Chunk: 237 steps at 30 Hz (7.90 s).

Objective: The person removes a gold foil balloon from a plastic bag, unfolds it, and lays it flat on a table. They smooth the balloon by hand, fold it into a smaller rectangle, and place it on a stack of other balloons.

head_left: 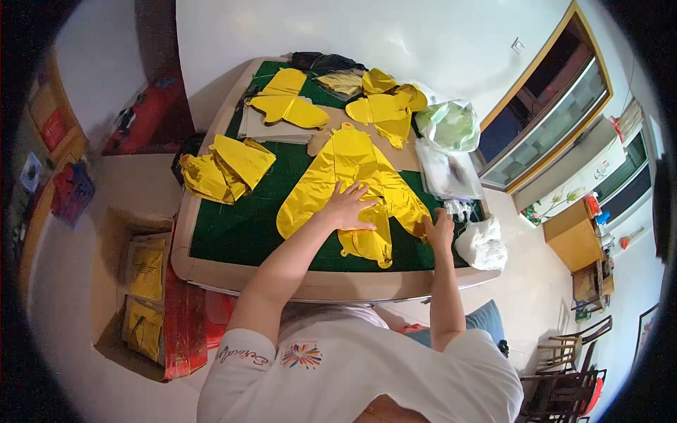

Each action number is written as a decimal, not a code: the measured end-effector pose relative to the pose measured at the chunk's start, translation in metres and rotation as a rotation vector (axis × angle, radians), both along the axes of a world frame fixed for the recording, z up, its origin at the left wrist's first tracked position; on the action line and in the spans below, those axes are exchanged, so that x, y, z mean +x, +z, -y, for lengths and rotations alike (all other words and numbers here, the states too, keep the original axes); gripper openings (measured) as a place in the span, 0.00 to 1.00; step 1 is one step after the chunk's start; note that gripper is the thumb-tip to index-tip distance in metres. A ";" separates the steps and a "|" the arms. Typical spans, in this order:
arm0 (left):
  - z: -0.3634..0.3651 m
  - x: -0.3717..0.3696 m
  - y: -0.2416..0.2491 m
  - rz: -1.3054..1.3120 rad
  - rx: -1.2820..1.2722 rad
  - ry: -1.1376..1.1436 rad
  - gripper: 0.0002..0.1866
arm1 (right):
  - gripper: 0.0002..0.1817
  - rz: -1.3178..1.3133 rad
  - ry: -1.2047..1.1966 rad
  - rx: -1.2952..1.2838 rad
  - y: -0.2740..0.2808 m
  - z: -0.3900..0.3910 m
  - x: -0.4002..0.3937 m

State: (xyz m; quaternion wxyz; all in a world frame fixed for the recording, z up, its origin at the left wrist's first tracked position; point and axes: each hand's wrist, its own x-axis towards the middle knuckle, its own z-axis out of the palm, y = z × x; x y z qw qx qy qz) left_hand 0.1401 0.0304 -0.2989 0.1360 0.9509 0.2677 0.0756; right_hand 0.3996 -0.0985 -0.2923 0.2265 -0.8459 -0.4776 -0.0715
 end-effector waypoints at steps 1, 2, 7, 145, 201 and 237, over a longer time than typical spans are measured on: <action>-0.001 0.000 0.001 0.001 -0.006 0.002 0.42 | 0.22 0.024 -0.043 -0.045 -0.001 -0.002 0.005; -0.001 0.000 0.002 0.002 -0.004 0.003 0.42 | 0.22 0.048 -0.083 -0.089 -0.004 -0.006 0.010; 0.001 -0.001 0.006 -0.022 -0.047 0.004 0.43 | 0.18 -0.154 0.029 -0.103 -0.016 -0.023 0.037; 0.000 -0.017 0.021 0.280 -0.071 0.249 0.14 | 0.26 0.136 0.475 -0.021 -0.040 -0.179 -0.064; 0.035 0.012 -0.011 0.207 0.317 0.108 0.22 | 0.21 0.135 0.480 0.127 -0.039 -0.180 -0.065; 0.036 0.021 0.002 0.102 0.314 0.147 0.18 | 0.19 0.105 0.581 0.153 -0.036 -0.174 -0.049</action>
